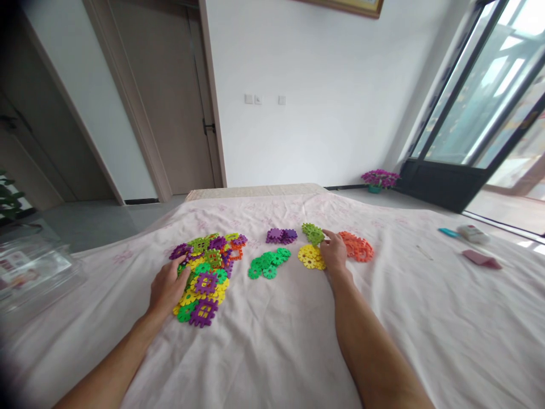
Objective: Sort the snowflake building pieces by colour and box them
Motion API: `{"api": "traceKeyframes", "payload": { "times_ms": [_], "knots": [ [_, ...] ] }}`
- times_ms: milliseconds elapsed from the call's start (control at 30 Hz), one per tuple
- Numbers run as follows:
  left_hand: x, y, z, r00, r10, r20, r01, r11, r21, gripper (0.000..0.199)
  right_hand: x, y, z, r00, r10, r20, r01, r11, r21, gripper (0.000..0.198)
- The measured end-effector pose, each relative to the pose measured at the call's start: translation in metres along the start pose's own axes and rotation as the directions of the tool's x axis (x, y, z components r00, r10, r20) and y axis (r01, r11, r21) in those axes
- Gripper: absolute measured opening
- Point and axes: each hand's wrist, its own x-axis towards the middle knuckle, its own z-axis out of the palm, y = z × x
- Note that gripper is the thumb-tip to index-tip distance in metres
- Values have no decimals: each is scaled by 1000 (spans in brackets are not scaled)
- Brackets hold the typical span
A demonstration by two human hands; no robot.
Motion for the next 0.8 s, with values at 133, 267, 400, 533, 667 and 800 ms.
{"api": "traceKeyframes", "payload": {
  "times_ms": [133, 267, 400, 533, 667, 800],
  "knots": [
    [0, 0, 0, 1000, 3, -4, -3, 1000, -1, 46, 1, -3, -1, 999, -35, 15, 35, 999, 3, 31],
    [0, 0, 0, 1000, 1, -6, -1, 1000, 3, 45, 2, -3, -2, 997, 53, 54, -53, 999, -3, 27],
    [0, 1, -1, 1000, 3, -6, -3, 1000, 8, 46, 2, 0, -4, 992, 122, 23, -122, 992, -25, 30],
    [0, 2, -1, 1000, 6, -8, -6, 1000, 17, 46, 0, 1, -4, 994, 97, -40, -99, 995, -27, 37],
    [0, 2, -1, 1000, 4, -10, -4, 1000, 25, 46, -5, -13, -5, 996, 26, -82, -27, 999, -21, 36],
    [0, 4, -2, 1000, -5, 0, 5, 1000, 22, 45, -16, -49, -4, 981, -184, -62, 185, 983, 5, 31]
  ]
}}
